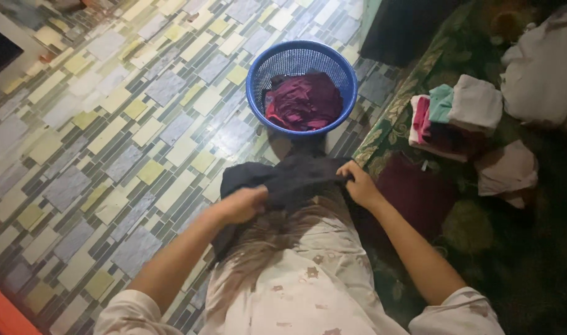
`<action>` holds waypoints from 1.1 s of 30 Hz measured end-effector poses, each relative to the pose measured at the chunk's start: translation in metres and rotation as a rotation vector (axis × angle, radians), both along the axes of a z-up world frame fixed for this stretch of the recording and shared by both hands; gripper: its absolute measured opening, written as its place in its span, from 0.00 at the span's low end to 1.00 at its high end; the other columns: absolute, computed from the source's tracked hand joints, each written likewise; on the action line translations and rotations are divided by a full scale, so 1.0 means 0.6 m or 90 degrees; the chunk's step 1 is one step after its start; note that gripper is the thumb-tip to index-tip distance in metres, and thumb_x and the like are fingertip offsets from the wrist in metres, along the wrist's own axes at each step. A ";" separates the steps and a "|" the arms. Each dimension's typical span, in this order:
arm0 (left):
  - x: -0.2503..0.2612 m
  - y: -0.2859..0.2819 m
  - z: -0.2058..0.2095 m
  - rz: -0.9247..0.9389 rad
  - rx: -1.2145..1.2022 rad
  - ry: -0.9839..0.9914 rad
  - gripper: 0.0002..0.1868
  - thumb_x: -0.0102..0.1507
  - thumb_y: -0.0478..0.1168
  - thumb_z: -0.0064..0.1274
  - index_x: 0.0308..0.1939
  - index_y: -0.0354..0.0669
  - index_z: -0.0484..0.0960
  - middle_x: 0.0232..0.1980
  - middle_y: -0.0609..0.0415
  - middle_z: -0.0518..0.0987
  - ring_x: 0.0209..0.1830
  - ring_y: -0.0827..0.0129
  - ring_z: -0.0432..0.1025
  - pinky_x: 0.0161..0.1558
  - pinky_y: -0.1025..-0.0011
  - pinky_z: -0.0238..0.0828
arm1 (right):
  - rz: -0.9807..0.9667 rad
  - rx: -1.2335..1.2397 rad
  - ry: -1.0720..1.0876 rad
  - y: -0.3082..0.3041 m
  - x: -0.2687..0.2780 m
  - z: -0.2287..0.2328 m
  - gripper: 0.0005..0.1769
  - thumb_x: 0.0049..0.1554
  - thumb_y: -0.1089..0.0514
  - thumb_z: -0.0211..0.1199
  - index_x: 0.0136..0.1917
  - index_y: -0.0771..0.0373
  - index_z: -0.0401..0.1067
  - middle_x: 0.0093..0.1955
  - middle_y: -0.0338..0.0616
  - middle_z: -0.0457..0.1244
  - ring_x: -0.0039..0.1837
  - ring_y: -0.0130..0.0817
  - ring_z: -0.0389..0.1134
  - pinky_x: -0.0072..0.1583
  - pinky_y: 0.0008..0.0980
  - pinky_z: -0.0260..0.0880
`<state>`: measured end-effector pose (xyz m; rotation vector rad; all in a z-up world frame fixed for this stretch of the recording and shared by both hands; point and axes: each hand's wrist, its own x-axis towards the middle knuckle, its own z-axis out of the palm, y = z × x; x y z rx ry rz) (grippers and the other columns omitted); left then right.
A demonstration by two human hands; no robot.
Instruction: Folding various items of clothing from a laundry basket while sitting on the floor.
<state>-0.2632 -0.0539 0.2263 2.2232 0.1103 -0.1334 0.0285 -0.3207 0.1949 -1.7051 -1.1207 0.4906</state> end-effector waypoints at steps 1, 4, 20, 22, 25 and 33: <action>0.003 0.017 0.005 0.002 0.003 -0.001 0.13 0.58 0.33 0.51 0.47 0.40 0.75 0.43 0.41 0.81 0.47 0.46 0.78 0.46 0.54 0.73 | 0.002 0.003 -0.001 0.008 0.017 -0.019 0.16 0.46 0.76 0.48 0.47 0.64 0.59 0.50 0.49 0.63 0.57 0.41 0.66 0.63 0.33 0.63; 0.026 0.071 0.060 0.156 0.019 -0.076 0.09 0.61 0.35 0.53 0.45 0.41 0.74 0.42 0.37 0.80 0.46 0.42 0.76 0.48 0.53 0.72 | -0.085 0.047 -0.125 0.044 0.054 -0.010 0.18 0.47 0.77 0.50 0.50 0.64 0.63 0.48 0.52 0.59 0.55 0.44 0.63 0.62 0.37 0.65; 0.139 0.140 0.343 0.258 0.307 -0.373 0.11 0.66 0.40 0.55 0.52 0.53 0.86 0.47 0.45 0.83 0.44 0.50 0.79 0.42 0.59 0.76 | -0.324 0.037 -0.425 0.096 0.212 0.208 0.15 0.53 0.71 0.58 0.52 0.64 0.76 0.53 0.57 0.68 0.56 0.57 0.70 0.58 0.47 0.70; 0.157 0.136 0.364 0.294 0.354 -0.442 0.13 0.65 0.36 0.54 0.51 0.56 0.88 0.49 0.45 0.81 0.44 0.52 0.78 0.42 0.59 0.76 | -0.362 0.110 -0.462 0.077 0.208 0.276 0.18 0.51 0.75 0.55 0.53 0.65 0.75 0.53 0.57 0.69 0.57 0.56 0.70 0.60 0.46 0.70; 0.170 0.131 0.373 0.340 0.315 -0.537 0.08 0.65 0.35 0.58 0.46 0.54 0.85 0.52 0.48 0.80 0.45 0.55 0.79 0.43 0.63 0.76 | -0.360 0.105 -0.286 0.039 0.148 0.397 0.16 0.55 0.75 0.55 0.55 0.65 0.73 0.51 0.53 0.68 0.55 0.47 0.70 0.57 0.42 0.70; 0.124 0.232 0.216 0.290 0.271 -0.368 0.11 0.53 0.27 0.54 0.38 0.36 0.75 0.39 0.39 0.76 0.45 0.43 0.73 0.46 0.55 0.70 | 0.226 0.044 -0.188 0.039 -0.141 0.477 0.24 0.42 0.65 0.71 0.55 0.64 0.75 0.54 0.50 0.71 0.56 0.41 0.74 0.58 0.37 0.73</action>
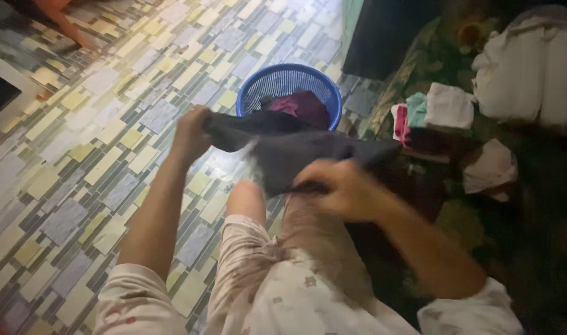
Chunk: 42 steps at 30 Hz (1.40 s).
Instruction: Folding various items of clothing from a laundry basket while sitting on the floor.
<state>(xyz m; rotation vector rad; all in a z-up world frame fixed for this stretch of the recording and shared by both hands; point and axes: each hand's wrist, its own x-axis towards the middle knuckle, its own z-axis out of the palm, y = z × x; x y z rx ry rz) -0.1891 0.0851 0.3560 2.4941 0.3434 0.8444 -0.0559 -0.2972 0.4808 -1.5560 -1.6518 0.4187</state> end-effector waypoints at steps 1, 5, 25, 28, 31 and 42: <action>-0.018 0.023 -0.039 -0.004 -0.003 0.005 0.11 0.53 0.27 0.54 0.38 0.36 0.75 0.39 0.39 0.76 0.45 0.43 0.73 0.46 0.55 0.70 | -0.004 -0.003 0.005 0.022 -0.047 -0.027 0.24 0.42 0.65 0.71 0.55 0.64 0.75 0.54 0.50 0.71 0.56 0.41 0.74 0.58 0.37 0.73; -0.108 0.068 -0.178 0.166 -0.017 0.261 0.21 0.54 0.25 0.51 0.51 0.41 0.78 0.58 0.36 0.72 0.64 0.43 0.64 0.62 0.54 0.63 | 0.211 -0.191 0.102 0.086 -0.187 -0.154 0.29 0.53 0.57 0.70 0.67 0.63 0.69 0.64 0.54 0.66 0.65 0.50 0.69 0.64 0.41 0.68; -0.282 -0.283 -0.309 0.149 -0.135 0.334 0.15 0.60 0.48 0.61 0.40 0.41 0.84 0.49 0.44 0.79 0.56 0.45 0.71 0.58 0.53 0.68 | -0.509 -0.352 -0.184 -0.195 0.042 -0.491 0.23 0.51 0.53 0.63 0.61 0.58 0.72 0.62 0.54 0.64 0.64 0.55 0.64 0.64 0.52 0.65; -0.312 -0.242 -0.366 0.399 -0.189 0.358 0.18 0.60 0.44 0.58 0.46 0.33 0.80 0.49 0.33 0.78 0.51 0.37 0.72 0.52 0.47 0.68 | -0.646 -0.442 -0.115 -0.238 0.073 -0.545 0.24 0.57 0.49 0.62 0.64 0.58 0.72 0.64 0.57 0.64 0.65 0.59 0.65 0.63 0.53 0.67; -0.341 -0.214 -0.427 0.431 -0.260 0.520 0.22 0.63 0.51 0.55 0.46 0.31 0.79 0.44 0.31 0.81 0.49 0.36 0.76 0.53 0.46 0.71 | -0.739 -0.526 -0.020 -0.250 0.086 -0.552 0.25 0.58 0.45 0.63 0.64 0.58 0.73 0.65 0.58 0.64 0.65 0.59 0.66 0.62 0.55 0.68; -0.305 -0.235 -0.390 0.378 -0.267 0.673 0.20 0.61 0.45 0.47 0.43 0.34 0.87 0.48 0.31 0.82 0.51 0.37 0.77 0.53 0.48 0.75 | -0.740 -0.475 0.024 -0.261 0.141 -0.676 0.25 0.55 0.45 0.70 0.60 0.62 0.78 0.57 0.55 0.71 0.60 0.53 0.71 0.59 0.49 0.71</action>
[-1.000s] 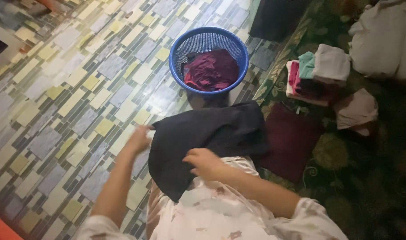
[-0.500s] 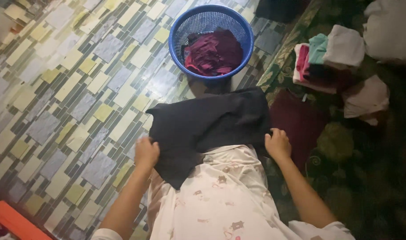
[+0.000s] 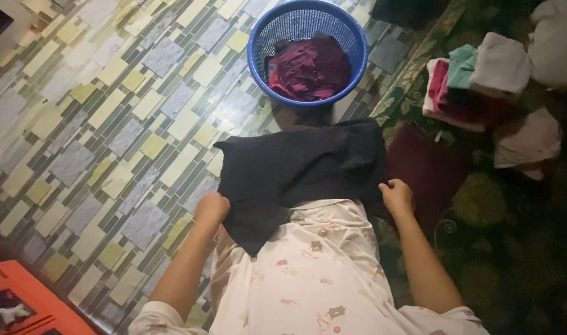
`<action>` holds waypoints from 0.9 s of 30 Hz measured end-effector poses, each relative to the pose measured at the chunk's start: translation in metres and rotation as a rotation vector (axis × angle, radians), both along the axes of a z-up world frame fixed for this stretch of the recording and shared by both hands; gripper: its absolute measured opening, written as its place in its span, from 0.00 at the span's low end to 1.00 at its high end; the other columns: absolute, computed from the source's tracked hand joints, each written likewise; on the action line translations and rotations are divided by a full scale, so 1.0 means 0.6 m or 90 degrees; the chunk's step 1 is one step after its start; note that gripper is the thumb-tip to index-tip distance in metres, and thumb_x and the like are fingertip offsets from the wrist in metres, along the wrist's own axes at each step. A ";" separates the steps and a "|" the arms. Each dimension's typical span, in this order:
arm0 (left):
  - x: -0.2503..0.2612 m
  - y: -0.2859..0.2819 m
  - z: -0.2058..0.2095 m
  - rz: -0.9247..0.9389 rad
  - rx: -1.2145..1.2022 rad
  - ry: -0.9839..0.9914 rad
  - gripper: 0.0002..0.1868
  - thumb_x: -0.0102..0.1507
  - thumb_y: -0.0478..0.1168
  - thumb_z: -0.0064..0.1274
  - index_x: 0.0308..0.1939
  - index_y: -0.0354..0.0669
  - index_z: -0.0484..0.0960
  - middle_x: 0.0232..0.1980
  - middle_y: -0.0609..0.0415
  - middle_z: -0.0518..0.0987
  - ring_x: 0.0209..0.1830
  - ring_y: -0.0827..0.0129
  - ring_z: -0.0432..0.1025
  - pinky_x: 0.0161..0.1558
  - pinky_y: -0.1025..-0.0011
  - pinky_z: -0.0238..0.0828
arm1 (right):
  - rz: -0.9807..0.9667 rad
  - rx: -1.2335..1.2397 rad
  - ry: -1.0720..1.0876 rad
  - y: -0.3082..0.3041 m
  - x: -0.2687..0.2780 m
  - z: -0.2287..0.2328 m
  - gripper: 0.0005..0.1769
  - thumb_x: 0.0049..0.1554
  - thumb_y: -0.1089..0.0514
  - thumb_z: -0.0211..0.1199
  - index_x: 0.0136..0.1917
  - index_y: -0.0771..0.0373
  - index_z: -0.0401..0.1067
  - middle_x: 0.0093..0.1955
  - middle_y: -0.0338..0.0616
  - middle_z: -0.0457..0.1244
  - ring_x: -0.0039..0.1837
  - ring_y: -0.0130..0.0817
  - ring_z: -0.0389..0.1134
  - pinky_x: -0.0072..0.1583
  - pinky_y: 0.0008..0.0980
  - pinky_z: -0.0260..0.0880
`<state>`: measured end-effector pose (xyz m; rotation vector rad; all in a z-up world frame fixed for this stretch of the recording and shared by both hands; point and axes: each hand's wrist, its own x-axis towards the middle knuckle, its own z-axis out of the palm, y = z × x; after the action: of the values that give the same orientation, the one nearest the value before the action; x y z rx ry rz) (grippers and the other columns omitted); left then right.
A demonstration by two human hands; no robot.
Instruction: Folding various items of clothing from a laundry basket while sitting on the floor.
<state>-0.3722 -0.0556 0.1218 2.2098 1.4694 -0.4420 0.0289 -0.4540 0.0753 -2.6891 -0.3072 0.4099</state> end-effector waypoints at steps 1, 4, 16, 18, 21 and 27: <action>0.000 0.000 0.001 0.001 0.000 0.000 0.20 0.61 0.45 0.47 0.43 0.34 0.87 0.48 0.31 0.82 0.51 0.37 0.77 0.53 0.48 0.75 | 0.001 0.000 0.000 0.000 0.001 -0.006 0.25 0.55 0.45 0.70 0.60 0.62 0.78 0.57 0.55 0.71 0.60 0.53 0.71 0.59 0.49 0.71; 0.003 -0.004 0.009 -0.055 0.006 0.015 0.21 0.62 0.46 0.47 0.44 0.34 0.88 0.49 0.32 0.82 0.52 0.38 0.78 0.55 0.50 0.75 | -0.031 0.098 0.079 0.007 -0.001 0.000 0.27 0.56 0.49 0.71 0.63 0.67 0.76 0.49 0.58 0.70 0.48 0.48 0.71 0.49 0.46 0.71; 0.067 0.226 0.144 0.304 0.125 -0.728 0.13 0.63 0.48 0.45 0.41 0.42 0.74 0.42 0.45 0.78 0.41 0.52 0.75 0.42 0.52 0.76 | -0.004 0.730 0.172 0.033 0.211 0.241 0.13 0.72 0.53 0.62 0.47 0.60 0.66 0.40 0.37 0.55 0.41 0.32 0.56 0.48 0.39 0.58; 0.133 0.223 0.280 0.688 -0.273 -1.146 0.12 0.65 0.45 0.40 0.43 0.48 0.78 0.45 0.52 0.79 0.42 0.61 0.78 0.43 0.54 0.82 | 0.024 0.931 0.319 0.108 0.180 0.382 0.05 0.69 0.56 0.62 0.55 0.58 0.71 0.47 0.36 0.63 0.47 0.33 0.65 0.53 0.37 0.66; 0.175 0.267 0.292 0.685 -0.281 -1.147 0.11 0.66 0.48 0.42 0.42 0.46 0.74 0.44 0.47 0.77 0.38 0.55 0.77 0.35 0.58 0.75 | 0.080 1.017 0.454 0.137 0.166 0.436 0.07 0.70 0.55 0.59 0.54 0.60 0.71 0.48 0.40 0.65 0.48 0.36 0.67 0.54 0.39 0.68; 0.166 0.294 0.308 0.531 -0.052 -0.904 0.18 0.70 0.50 0.37 0.49 0.40 0.71 0.44 0.47 0.77 0.35 0.63 0.78 0.32 0.66 0.82 | 0.029 0.900 0.413 0.135 0.179 0.434 0.06 0.69 0.57 0.57 0.54 0.61 0.71 0.49 0.40 0.67 0.48 0.33 0.70 0.51 0.35 0.72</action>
<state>-0.2727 0.1209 0.3064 1.0264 1.1970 1.0799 0.1364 -0.3733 0.3357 -1.1037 -0.2866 0.6908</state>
